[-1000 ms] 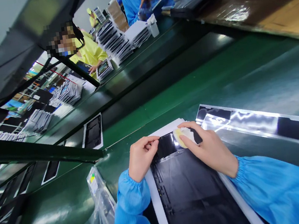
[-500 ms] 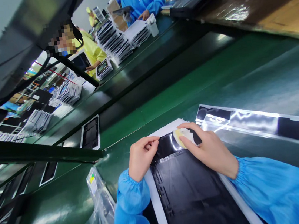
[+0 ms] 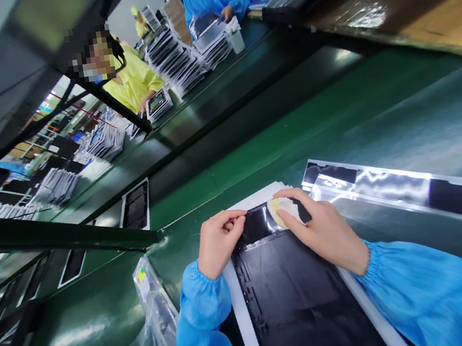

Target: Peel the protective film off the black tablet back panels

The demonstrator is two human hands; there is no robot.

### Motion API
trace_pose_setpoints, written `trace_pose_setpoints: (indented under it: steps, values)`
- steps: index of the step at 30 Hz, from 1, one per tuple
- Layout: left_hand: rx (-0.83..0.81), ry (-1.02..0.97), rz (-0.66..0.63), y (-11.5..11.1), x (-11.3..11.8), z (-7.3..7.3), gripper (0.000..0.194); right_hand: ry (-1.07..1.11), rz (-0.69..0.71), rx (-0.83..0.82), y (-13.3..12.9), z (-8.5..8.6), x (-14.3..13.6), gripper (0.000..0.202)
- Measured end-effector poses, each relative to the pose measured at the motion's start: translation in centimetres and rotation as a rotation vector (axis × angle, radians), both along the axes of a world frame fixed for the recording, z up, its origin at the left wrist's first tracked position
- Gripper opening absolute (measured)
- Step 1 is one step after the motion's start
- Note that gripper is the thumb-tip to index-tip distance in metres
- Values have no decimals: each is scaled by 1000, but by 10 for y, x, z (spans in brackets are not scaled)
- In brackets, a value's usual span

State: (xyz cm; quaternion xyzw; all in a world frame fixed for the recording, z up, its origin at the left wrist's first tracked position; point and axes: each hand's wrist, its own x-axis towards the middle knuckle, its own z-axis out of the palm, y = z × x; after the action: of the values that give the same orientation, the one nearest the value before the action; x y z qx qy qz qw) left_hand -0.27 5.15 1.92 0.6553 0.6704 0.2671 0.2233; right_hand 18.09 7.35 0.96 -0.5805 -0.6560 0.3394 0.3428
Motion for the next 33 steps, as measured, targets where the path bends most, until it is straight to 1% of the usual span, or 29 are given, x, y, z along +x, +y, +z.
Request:
trace_pose_setpoints:
  steps: [6,20,27,30,33]
  values:
    - [8,2,-6,2,-1,-3,20,-6,2,5,0,1,0,26]
    - [0,13,-5,1,-1,-4,19,-46,6,21,0,2,-1,26]
    - [-3,36,-7,1,-1,-3,18,-80,17,50,0,-1,-1,25]
    - [-9,64,-36,1,-3,-2,18,-92,24,63,0,-3,-1,26]
    - [-12,128,-94,1,-7,0,17,-96,30,71,0,-2,-1,26]
